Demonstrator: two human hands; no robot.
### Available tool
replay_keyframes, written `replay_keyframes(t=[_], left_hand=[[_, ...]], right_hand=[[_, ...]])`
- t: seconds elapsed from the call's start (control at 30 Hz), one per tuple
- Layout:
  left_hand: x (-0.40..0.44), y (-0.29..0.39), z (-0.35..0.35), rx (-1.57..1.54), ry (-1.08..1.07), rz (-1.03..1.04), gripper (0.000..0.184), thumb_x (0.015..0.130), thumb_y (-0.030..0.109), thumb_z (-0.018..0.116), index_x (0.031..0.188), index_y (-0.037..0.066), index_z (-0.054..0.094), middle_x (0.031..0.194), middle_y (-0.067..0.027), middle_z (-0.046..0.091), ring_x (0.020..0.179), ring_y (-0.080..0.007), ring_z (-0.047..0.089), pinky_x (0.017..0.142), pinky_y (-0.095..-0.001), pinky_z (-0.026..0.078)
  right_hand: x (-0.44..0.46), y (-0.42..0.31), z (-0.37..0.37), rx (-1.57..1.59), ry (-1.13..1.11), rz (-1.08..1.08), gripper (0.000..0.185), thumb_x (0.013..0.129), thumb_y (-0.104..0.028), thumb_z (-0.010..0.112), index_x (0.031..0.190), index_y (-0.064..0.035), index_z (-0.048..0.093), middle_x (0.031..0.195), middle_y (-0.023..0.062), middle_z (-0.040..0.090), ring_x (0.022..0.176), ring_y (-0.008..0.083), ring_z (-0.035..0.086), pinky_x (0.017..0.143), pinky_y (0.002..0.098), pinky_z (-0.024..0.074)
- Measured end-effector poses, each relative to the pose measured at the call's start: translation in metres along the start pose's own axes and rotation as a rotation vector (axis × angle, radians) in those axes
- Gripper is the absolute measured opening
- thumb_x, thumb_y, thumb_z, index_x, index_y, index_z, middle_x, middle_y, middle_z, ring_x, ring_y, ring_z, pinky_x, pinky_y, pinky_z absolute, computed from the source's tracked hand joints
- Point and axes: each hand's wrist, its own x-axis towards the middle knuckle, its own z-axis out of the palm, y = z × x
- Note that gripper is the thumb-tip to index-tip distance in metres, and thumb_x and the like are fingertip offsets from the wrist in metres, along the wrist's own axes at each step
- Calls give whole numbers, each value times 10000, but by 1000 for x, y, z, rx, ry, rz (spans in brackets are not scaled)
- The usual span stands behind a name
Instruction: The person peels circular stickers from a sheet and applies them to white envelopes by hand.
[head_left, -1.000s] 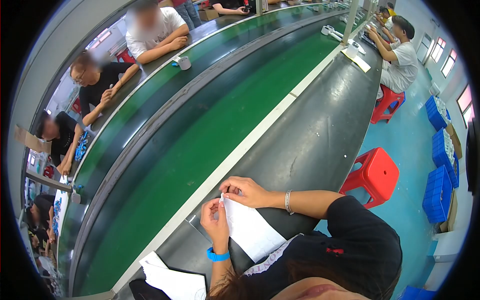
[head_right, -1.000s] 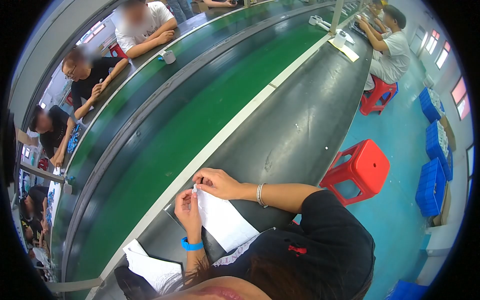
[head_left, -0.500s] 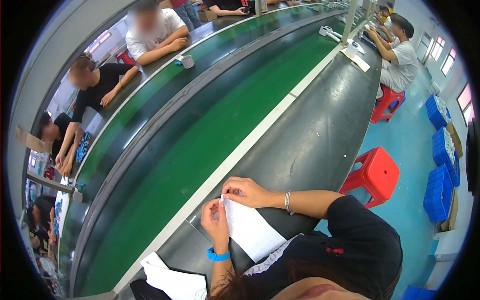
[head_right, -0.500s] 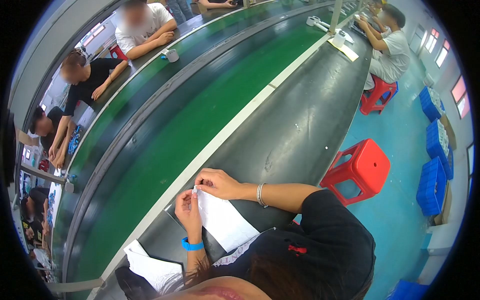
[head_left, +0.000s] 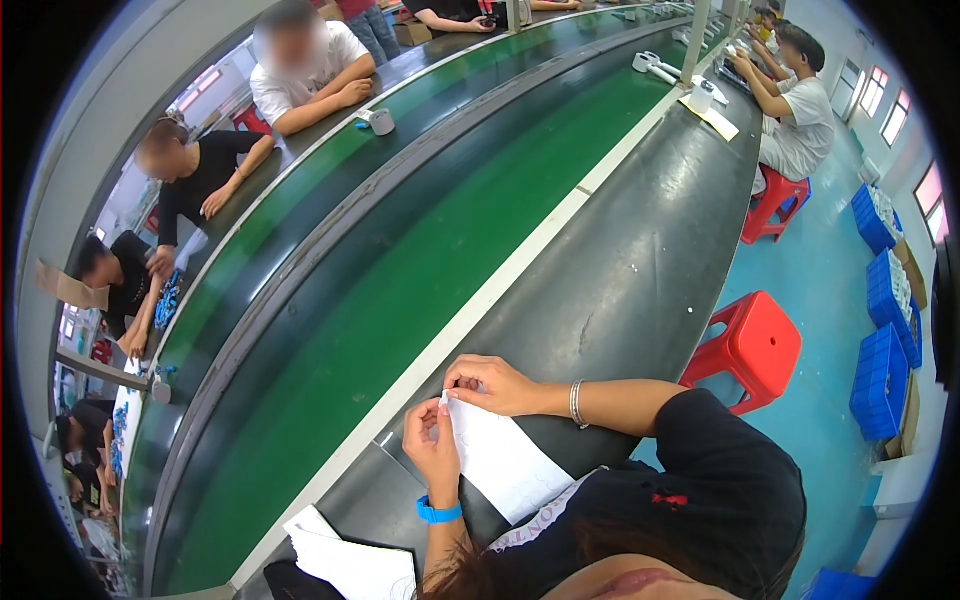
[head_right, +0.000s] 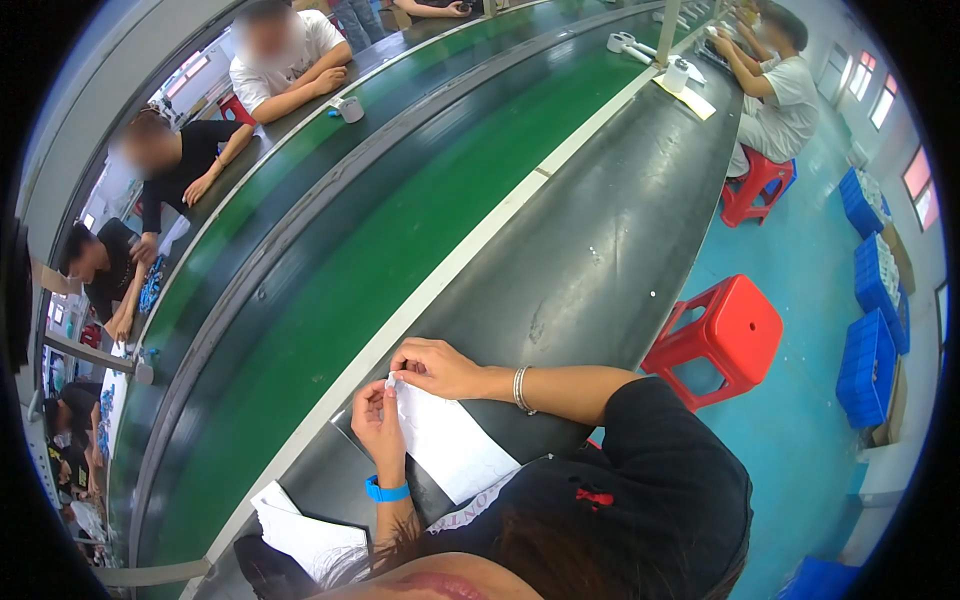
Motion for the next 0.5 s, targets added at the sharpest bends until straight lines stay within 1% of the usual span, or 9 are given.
replay_keyframes(t=[0.5], left_hand=[[0,1,0,22,-4,15,86,872,35,646,941,-14,628,899,-74,616,783,-141,611,702,-268,506]], right_hand=[[0,3,1,10,1,6,115,873,-91,644,960,-19,622,924,59,612,766,163,599,658,291,503]])
